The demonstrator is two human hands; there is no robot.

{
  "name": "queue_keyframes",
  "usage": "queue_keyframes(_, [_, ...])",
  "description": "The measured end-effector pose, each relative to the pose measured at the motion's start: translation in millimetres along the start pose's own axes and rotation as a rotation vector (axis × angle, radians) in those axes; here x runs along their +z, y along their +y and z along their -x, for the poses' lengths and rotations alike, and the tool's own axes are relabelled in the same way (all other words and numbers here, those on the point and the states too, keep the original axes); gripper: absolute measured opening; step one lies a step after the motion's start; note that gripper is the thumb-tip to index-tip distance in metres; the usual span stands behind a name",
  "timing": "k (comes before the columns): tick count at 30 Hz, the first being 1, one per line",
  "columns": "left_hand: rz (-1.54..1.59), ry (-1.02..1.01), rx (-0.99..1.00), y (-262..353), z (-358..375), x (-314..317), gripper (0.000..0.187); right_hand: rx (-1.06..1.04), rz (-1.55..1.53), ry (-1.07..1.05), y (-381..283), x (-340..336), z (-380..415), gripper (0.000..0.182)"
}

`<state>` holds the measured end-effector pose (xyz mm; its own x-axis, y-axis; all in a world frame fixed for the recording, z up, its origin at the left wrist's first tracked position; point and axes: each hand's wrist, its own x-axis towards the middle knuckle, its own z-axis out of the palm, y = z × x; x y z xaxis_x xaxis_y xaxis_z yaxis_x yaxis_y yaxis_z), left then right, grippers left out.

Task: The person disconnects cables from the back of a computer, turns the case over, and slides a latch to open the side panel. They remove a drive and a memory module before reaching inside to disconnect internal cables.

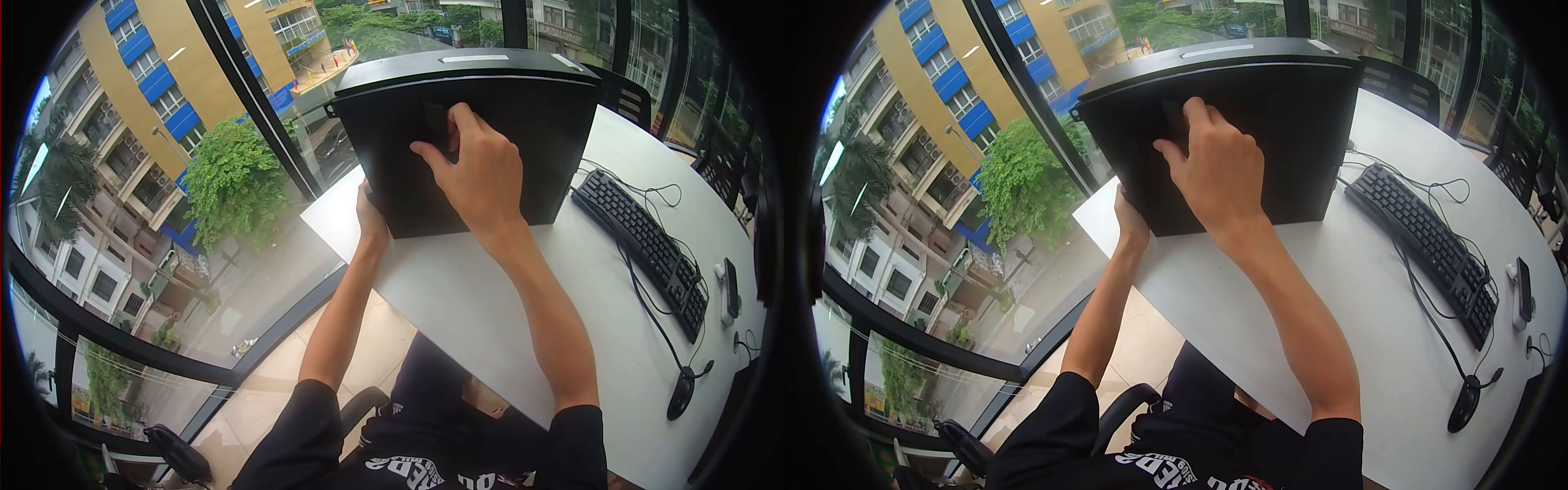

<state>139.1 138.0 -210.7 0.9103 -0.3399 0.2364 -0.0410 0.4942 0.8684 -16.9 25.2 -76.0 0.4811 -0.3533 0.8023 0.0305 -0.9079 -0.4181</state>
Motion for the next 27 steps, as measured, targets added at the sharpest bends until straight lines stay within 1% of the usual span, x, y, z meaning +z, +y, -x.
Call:
queue_keyframes(5, [0.012, -0.001, 0.007, -7, -3, -3, 0.039, -0.012, 0.001, -0.005, -1, -4, 5, 0.036])
queue_keyframes(8, [0.030, 0.071, 0.007, -6, -3, 4, 0.041, -0.020, 0.011, 0.007, -4, -4, 9, 0.037])
queue_keyframes(14, [0.016, 0.052, -0.027, -16, -10, -7, 0.043, -0.032, 0.043, 0.040, -8, -8, 18, 0.040])
queue_keyframes(17, [-0.008, 0.051, -0.059, -10, -8, -5, 0.043, -0.030, 0.056, 0.048, -11, -14, 23, 0.041])
queue_keyframes(23, [-0.096, -0.034, -0.048, -16, -12, -16, 0.043, -0.081, 0.093, 0.042, -16, -23, 41, 0.040])
queue_keyframes(26, [-0.071, -0.067, 0.029, -17, -11, -17, 0.042, -0.137, 0.128, 0.072, -16, -26, 53, 0.039])
queue_keyframes(27, [-0.075, -0.048, 0.028, -20, -11, -17, 0.041, -0.157, 0.141, 0.087, -17, -27, 58, 0.038])
